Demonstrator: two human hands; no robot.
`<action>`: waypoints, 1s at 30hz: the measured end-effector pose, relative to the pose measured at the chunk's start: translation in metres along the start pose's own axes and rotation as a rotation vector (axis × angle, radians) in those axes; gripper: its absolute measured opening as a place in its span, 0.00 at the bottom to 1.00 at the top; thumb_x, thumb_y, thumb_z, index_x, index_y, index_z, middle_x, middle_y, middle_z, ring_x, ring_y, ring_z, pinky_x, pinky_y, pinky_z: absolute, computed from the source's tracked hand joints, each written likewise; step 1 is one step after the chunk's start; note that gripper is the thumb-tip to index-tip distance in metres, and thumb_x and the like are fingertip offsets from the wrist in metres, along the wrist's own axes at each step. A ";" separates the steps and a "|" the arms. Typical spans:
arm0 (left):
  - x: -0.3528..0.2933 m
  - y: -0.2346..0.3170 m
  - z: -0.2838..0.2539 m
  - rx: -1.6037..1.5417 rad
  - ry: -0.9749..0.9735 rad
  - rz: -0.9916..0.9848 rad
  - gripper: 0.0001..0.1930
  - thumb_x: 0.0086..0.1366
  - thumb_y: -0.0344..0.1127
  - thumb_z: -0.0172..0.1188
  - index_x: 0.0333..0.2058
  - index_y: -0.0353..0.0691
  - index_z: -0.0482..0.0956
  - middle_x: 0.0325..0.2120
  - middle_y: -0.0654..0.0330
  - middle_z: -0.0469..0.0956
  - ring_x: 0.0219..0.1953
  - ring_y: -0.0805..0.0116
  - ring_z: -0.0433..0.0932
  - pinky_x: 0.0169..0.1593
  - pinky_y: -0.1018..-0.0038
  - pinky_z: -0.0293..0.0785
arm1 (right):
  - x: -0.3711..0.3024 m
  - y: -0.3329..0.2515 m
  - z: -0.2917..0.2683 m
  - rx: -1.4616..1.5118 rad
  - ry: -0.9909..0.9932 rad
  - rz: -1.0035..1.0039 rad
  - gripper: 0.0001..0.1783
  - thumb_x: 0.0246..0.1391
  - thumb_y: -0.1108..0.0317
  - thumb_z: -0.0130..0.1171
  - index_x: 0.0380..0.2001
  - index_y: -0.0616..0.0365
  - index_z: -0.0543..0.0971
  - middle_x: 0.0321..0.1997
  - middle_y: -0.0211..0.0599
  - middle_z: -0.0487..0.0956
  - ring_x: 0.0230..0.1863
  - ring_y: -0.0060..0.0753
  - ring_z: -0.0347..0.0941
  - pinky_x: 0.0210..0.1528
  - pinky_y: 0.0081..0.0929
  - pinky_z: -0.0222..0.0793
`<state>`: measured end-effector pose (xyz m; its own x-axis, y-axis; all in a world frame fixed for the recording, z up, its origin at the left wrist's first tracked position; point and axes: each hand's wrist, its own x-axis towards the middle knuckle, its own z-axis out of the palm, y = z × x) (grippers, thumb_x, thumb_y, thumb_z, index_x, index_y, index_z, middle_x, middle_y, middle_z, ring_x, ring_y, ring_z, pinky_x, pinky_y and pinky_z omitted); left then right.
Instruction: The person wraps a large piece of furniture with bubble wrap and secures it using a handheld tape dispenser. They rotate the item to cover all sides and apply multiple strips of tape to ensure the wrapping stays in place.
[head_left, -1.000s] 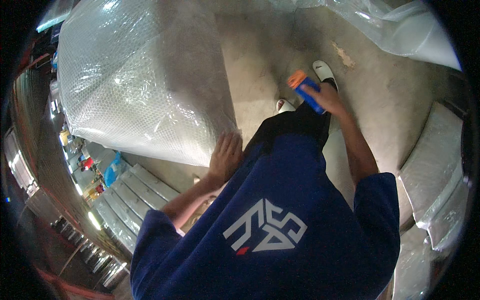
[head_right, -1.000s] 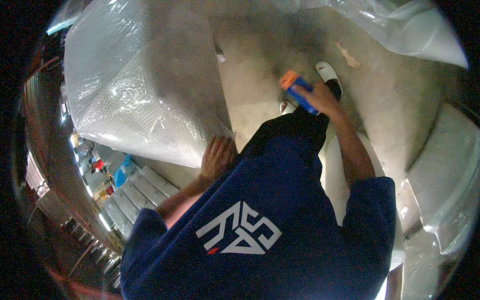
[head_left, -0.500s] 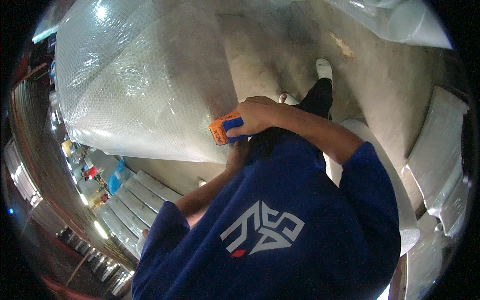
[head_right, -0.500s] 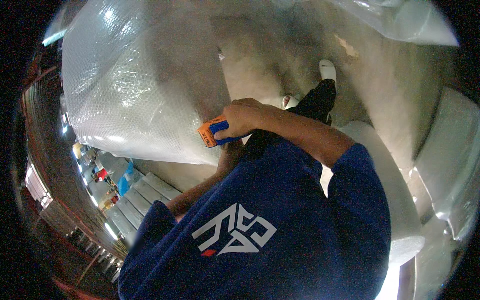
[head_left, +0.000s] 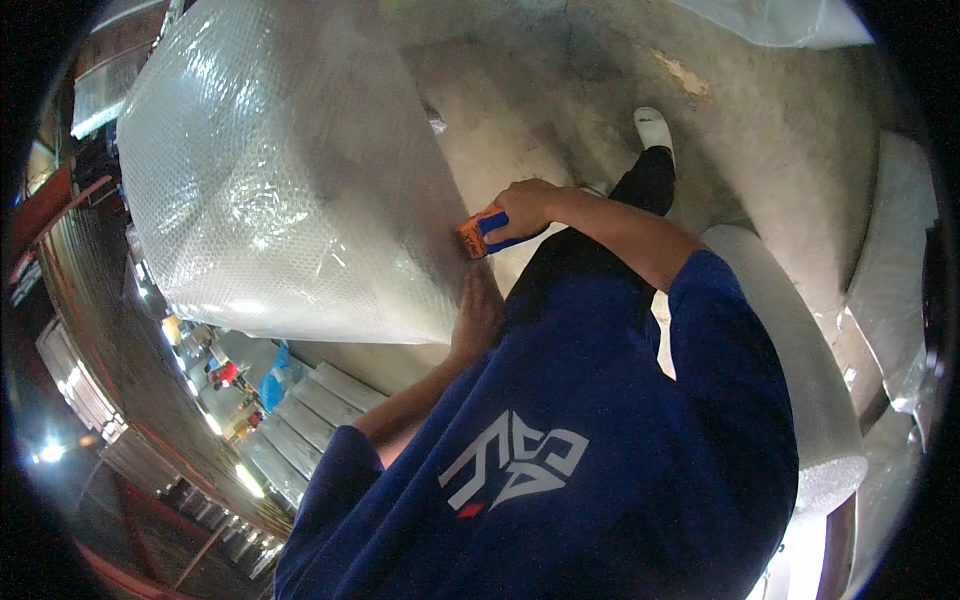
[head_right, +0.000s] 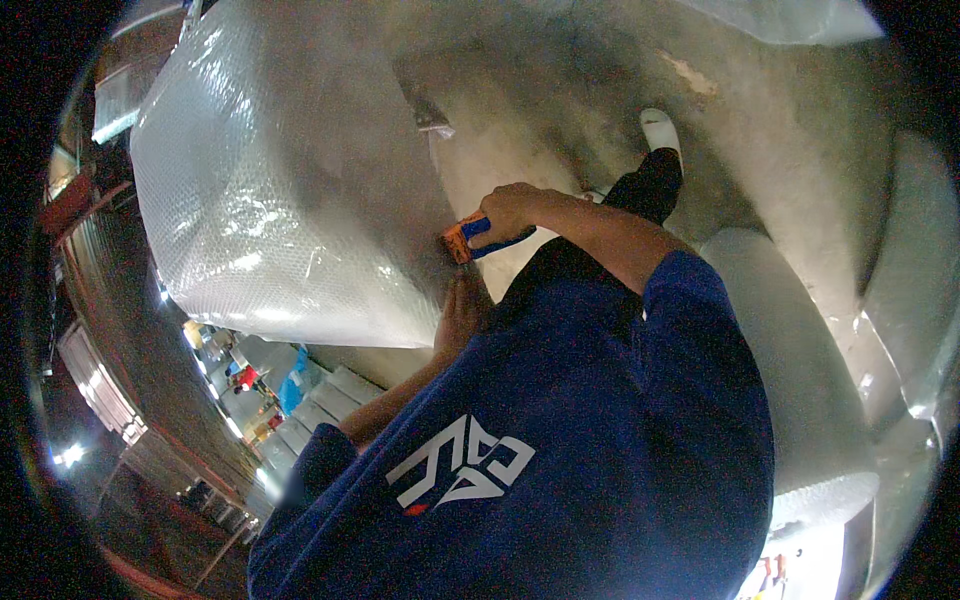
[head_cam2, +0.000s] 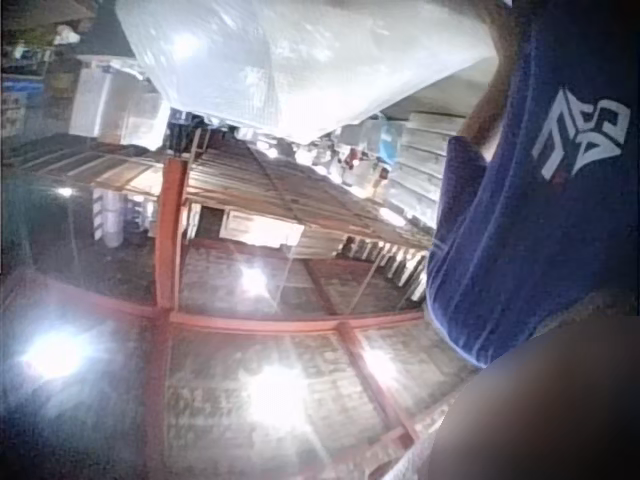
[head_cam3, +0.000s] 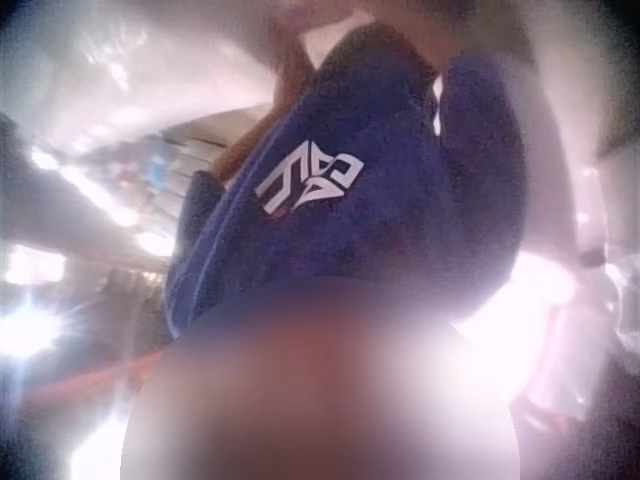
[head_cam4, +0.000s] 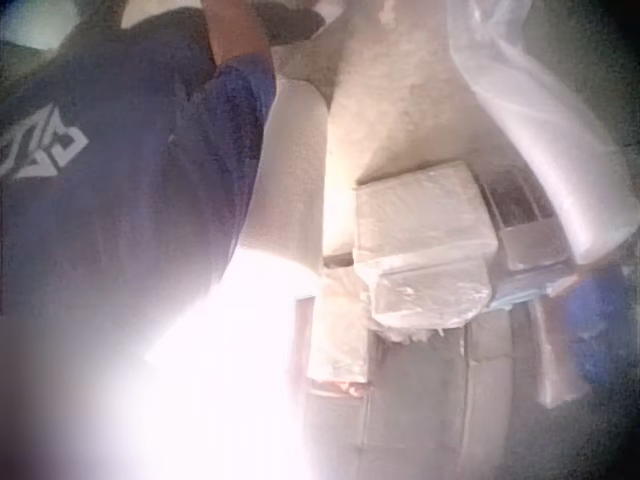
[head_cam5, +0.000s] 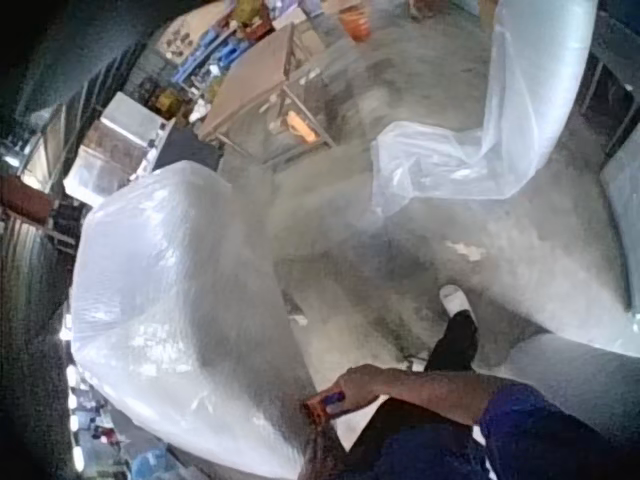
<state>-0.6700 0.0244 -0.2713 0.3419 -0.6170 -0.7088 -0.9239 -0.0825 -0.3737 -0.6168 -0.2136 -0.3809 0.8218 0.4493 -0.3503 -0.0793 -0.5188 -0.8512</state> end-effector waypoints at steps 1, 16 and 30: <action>0.003 -0.006 -0.004 -0.173 -0.026 -0.006 0.30 0.74 0.39 0.46 0.63 0.16 0.63 0.63 0.29 0.66 0.69 0.37 0.64 0.73 0.51 0.55 | 0.005 0.006 0.006 0.034 0.004 -0.009 0.41 0.51 0.29 0.60 0.43 0.62 0.86 0.40 0.52 0.86 0.43 0.52 0.84 0.49 0.45 0.76; 0.075 -0.066 -0.034 -0.162 -0.061 0.112 0.42 0.70 0.60 0.52 0.60 0.17 0.66 0.64 0.31 0.65 0.70 0.35 0.58 0.76 0.46 0.41 | 0.045 0.086 0.084 0.475 0.155 0.554 0.44 0.46 0.27 0.62 0.46 0.60 0.86 0.49 0.56 0.85 0.52 0.55 0.83 0.52 0.46 0.78; 0.101 -0.077 -0.083 -1.535 -0.025 -0.233 0.27 0.76 0.51 0.49 0.61 0.34 0.75 0.54 0.42 0.80 0.61 0.47 0.75 0.66 0.56 0.66 | -0.166 0.053 0.018 0.504 0.450 0.180 0.42 0.52 0.35 0.69 0.51 0.67 0.82 0.39 0.49 0.86 0.40 0.39 0.84 0.49 0.36 0.77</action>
<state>-0.5789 -0.0964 -0.2647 0.4867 -0.4654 -0.7393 -0.1301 -0.8755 0.4655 -0.7674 -0.3023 -0.3749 0.9165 -0.0139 -0.3997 -0.3988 -0.1077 -0.9107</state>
